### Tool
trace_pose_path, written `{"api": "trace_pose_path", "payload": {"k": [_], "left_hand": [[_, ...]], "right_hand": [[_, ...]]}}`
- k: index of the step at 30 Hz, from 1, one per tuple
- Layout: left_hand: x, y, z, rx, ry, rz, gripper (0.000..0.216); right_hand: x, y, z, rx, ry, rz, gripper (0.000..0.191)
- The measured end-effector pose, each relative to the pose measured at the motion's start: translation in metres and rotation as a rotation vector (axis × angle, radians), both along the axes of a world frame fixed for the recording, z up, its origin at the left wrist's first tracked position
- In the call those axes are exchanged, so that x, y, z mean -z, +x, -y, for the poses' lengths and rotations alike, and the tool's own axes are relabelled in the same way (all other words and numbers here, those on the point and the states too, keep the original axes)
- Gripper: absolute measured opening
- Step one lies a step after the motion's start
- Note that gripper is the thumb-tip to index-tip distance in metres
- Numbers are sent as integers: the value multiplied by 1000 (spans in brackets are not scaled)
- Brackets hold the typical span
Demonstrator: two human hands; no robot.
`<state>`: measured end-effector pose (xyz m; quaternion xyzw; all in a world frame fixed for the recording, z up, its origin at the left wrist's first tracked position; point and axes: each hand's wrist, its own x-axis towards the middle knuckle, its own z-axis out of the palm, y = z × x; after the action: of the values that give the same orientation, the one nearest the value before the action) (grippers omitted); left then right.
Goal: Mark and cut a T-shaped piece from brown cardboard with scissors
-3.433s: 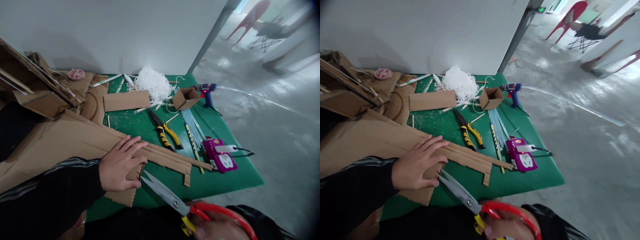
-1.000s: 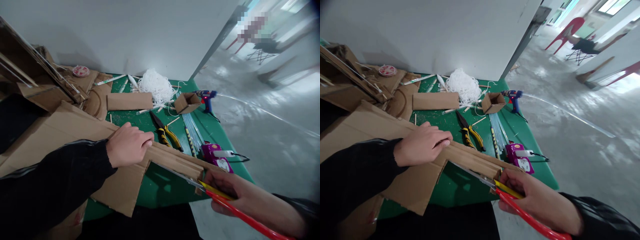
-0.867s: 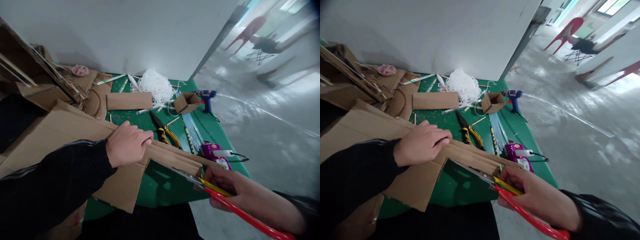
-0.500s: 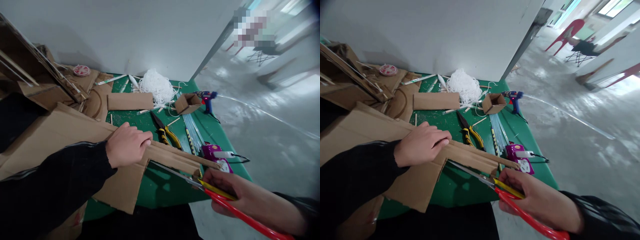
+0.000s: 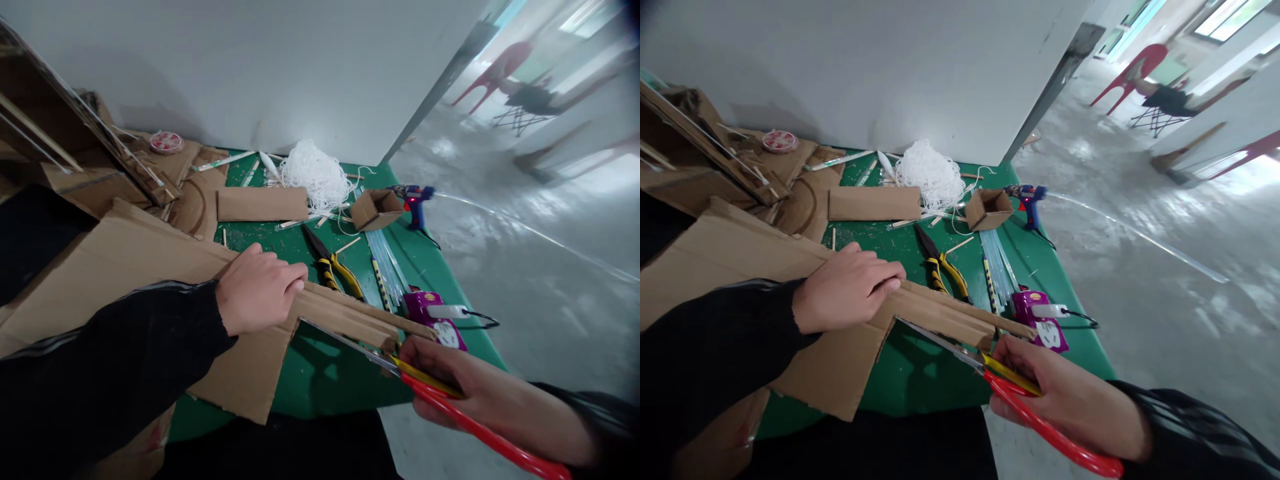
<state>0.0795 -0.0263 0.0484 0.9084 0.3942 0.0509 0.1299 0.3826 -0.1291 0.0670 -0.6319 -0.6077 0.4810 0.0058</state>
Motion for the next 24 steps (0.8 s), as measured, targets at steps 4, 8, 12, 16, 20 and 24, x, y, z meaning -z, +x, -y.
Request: {"api": "trace_pose_path", "payload": {"k": [4,8,12,16,20,24], "left_hand": [[-1,0,0,-1,-6,5,23],[-1,-1,0,2,-23,9,23],[-2,-1,-1,5,-45,17,22],[-2,-1,-1,7,-49,25,22],[-2,-2,-1,9,-52,28,23],[-1,-2,-1,11,-59,34,22]], "right_hand": [[-1,0,-3,-59,-144,-61,26],[0,-1,-4,-26,-200,-91,30],[0,-2,-3,-16,-231,-102,31],[-1,-2,-3,-27,-240,-81,34],[-2,-3,-2,-33,-218,-59,30],[-8,-10,-2,-25,-161,-19,23]]}}
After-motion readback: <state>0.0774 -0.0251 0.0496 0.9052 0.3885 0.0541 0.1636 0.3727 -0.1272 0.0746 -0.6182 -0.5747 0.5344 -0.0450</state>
